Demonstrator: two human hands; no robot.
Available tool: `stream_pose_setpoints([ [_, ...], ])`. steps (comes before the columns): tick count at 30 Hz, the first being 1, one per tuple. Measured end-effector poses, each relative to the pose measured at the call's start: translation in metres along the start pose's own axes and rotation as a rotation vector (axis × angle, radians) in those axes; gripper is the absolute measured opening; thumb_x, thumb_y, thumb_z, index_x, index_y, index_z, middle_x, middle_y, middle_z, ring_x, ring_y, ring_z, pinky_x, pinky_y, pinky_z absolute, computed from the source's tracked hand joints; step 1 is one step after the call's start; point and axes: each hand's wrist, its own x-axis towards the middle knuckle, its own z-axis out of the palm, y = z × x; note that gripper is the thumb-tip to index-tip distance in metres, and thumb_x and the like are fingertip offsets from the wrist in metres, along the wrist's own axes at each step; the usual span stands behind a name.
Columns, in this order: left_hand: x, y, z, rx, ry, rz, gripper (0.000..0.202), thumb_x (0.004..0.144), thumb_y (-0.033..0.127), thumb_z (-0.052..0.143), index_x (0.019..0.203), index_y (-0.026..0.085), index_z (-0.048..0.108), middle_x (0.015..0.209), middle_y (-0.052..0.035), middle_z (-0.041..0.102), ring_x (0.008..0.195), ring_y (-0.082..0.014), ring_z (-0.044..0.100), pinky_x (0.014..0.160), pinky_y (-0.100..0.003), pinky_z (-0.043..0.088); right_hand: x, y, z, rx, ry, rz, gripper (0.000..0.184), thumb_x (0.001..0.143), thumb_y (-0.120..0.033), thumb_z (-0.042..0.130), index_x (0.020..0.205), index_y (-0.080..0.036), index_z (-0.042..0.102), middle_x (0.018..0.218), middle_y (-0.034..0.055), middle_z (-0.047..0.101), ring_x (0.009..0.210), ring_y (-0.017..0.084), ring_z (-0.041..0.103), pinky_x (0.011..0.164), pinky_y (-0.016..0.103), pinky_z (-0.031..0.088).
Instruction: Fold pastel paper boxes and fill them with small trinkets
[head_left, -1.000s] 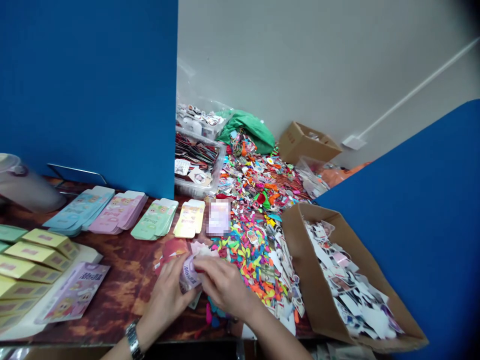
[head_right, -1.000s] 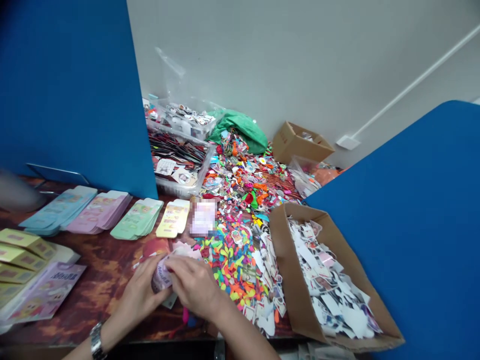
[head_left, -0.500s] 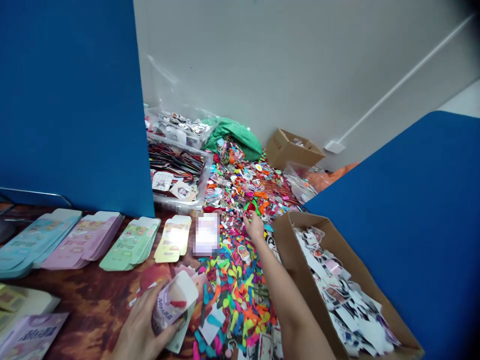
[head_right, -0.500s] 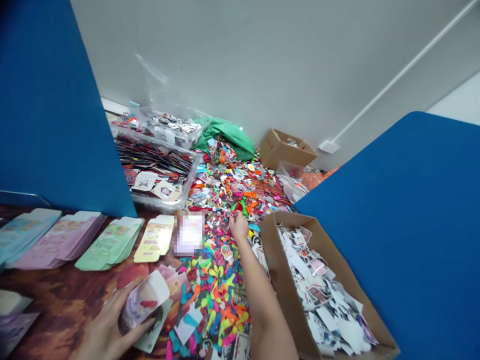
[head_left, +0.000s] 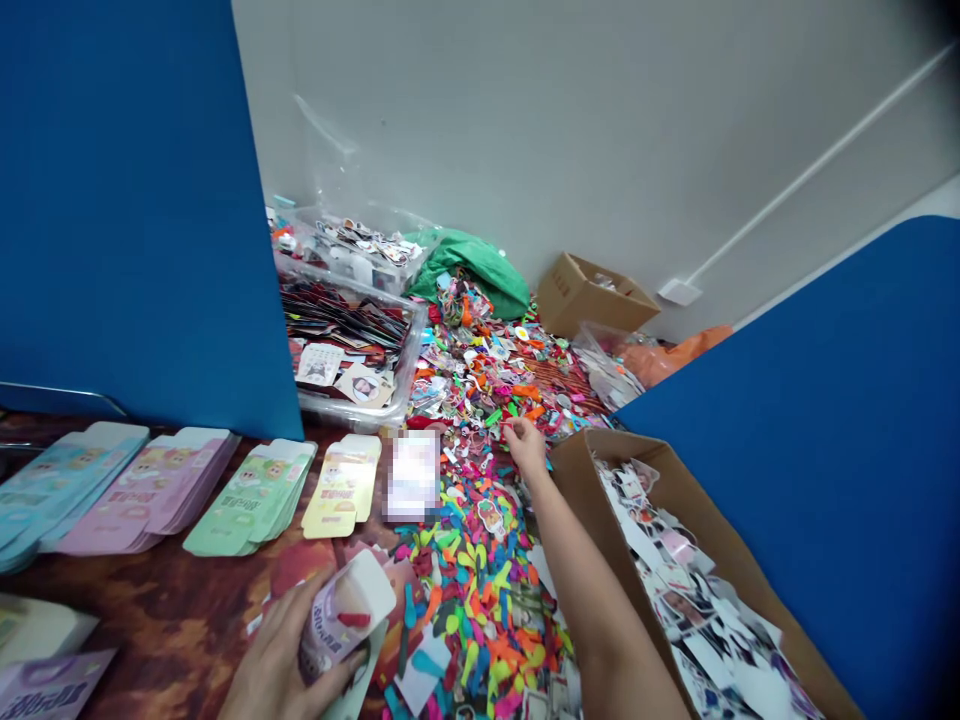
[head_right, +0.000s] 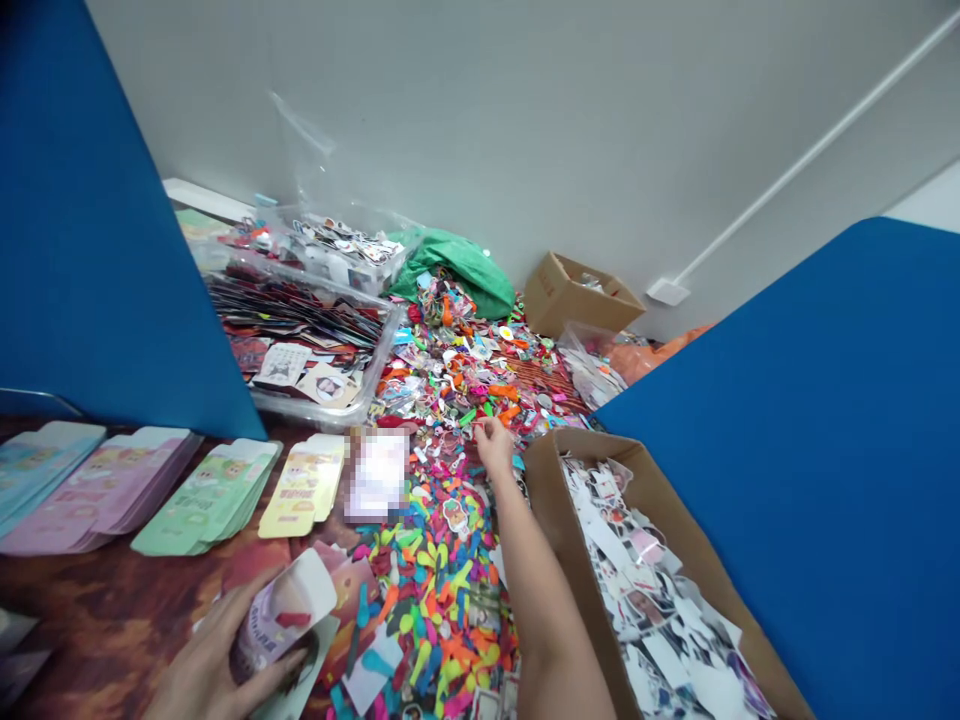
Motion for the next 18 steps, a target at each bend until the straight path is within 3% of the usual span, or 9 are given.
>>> stream_pose_setpoints([
  [4, 0.004, 0.003, -0.001, -0.027, -0.022, 0.027, 0.068, 0.071, 0.051, 0.073, 0.13, 0.025, 0.051, 0.118, -0.0087, 0.07, 0.102, -0.0297, 0.07, 0.081, -0.038, 0.059, -0.001, -0.005, -0.009, 0.152, -0.03, -0.006, 0.04, 0.074, -0.052, 0.06, 0.091, -0.016, 0.061, 0.074, 0.0041, 0.068, 0.066, 0.019, 0.063, 0.062, 0.03, 0.051],
  [11, 0.007, 0.006, -0.008, 0.004, 0.001, 0.068, 0.066, 0.075, 0.054, 0.069, 0.13, 0.026, 0.048, 0.115, -0.0073, 0.07, 0.099, -0.0274, 0.071, 0.078, -0.035, 0.061, -0.004, -0.02, -0.019, 0.288, -0.114, 0.0, 0.047, 0.071, -0.058, 0.064, 0.095, -0.018, 0.058, 0.08, 0.0044, 0.069, 0.07, 0.019, 0.066, 0.067, 0.032, 0.054],
  [18, 0.002, 0.005, 0.001, 0.003, -0.014, 0.082, 0.067, 0.076, 0.053, 0.068, 0.132, 0.023, 0.047, 0.119, -0.0092, 0.068, 0.105, -0.0286, 0.068, 0.083, -0.037, 0.059, -0.006, -0.02, -0.011, 0.14, -0.109, 0.059, 0.029, 0.074, -0.045, 0.063, 0.089, -0.019, 0.063, 0.087, 0.0051, 0.071, 0.074, 0.02, 0.066, 0.068, 0.031, 0.053],
])
